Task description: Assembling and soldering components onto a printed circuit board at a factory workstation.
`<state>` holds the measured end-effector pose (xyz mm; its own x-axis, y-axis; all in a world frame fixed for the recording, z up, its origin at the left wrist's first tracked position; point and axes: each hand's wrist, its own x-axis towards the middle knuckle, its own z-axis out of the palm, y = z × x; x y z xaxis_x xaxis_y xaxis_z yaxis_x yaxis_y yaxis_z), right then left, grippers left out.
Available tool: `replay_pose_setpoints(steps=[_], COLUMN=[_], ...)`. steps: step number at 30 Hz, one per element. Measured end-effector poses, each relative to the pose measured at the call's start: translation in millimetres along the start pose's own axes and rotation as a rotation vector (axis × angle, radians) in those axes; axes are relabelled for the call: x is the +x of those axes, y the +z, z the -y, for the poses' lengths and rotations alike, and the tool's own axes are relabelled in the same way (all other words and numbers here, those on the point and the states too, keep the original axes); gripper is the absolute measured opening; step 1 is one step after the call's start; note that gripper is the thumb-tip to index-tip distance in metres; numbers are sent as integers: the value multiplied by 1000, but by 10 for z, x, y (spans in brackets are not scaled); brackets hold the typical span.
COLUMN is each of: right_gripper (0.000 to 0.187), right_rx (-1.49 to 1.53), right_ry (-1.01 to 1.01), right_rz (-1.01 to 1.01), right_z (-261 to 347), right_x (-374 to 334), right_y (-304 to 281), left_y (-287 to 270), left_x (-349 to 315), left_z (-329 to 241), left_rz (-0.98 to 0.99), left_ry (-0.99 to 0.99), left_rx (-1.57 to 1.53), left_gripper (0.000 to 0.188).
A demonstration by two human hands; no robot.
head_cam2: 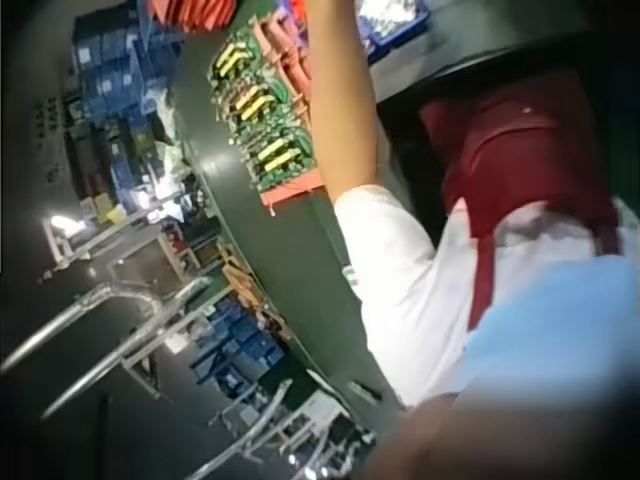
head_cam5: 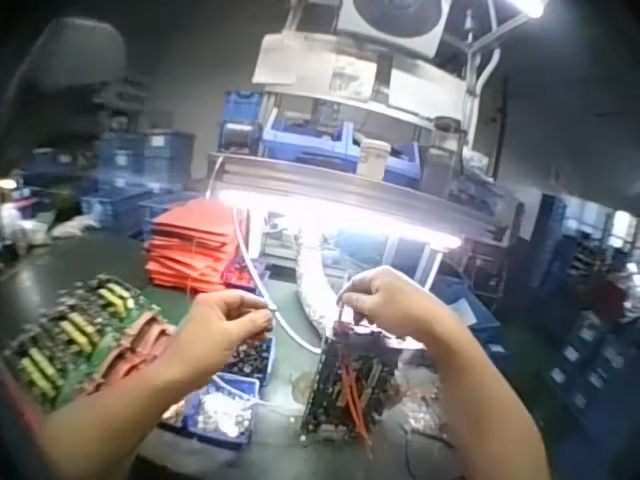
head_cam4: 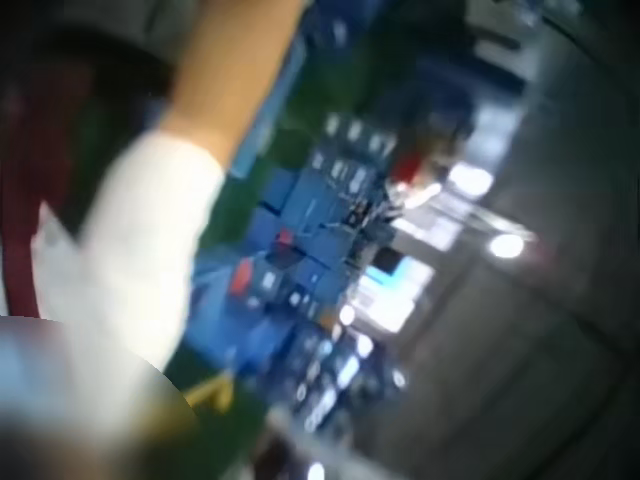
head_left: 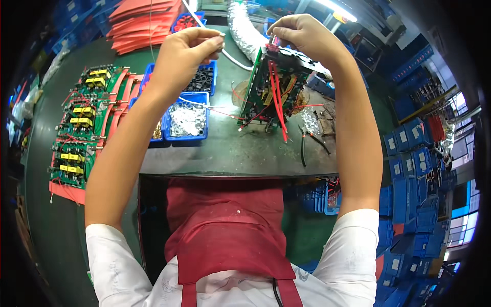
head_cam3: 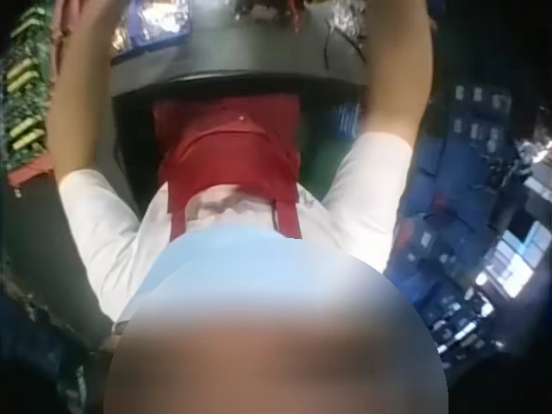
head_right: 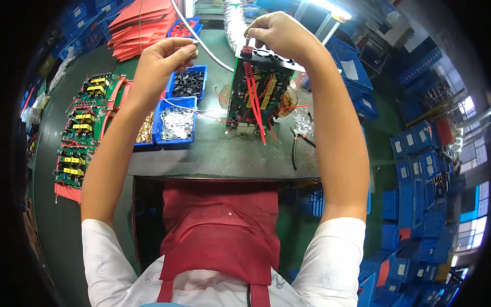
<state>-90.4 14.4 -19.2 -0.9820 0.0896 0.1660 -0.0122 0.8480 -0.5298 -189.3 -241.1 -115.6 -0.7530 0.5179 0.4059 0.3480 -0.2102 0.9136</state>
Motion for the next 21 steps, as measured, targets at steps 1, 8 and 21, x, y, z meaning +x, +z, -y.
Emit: replay_pose_setpoints(steps=[1,8,21], right_gripper=[30,25,26], right_rx=[-70,-16,-357], right_ry=[-10,82,-88], right_rz=[-12,-30,-421], right_z=[29,-434,-705], right_x=[-72,-530,-843], right_y=[-74,-750,-736], left_y=[102,695,1365], left_x=[54,382,432], left_z=[-31,-208,-361], left_rz=[-2,8,-20], left_ry=[22,82,109], left_rx=[-2,-3,45], left_gripper=[28,26,28])
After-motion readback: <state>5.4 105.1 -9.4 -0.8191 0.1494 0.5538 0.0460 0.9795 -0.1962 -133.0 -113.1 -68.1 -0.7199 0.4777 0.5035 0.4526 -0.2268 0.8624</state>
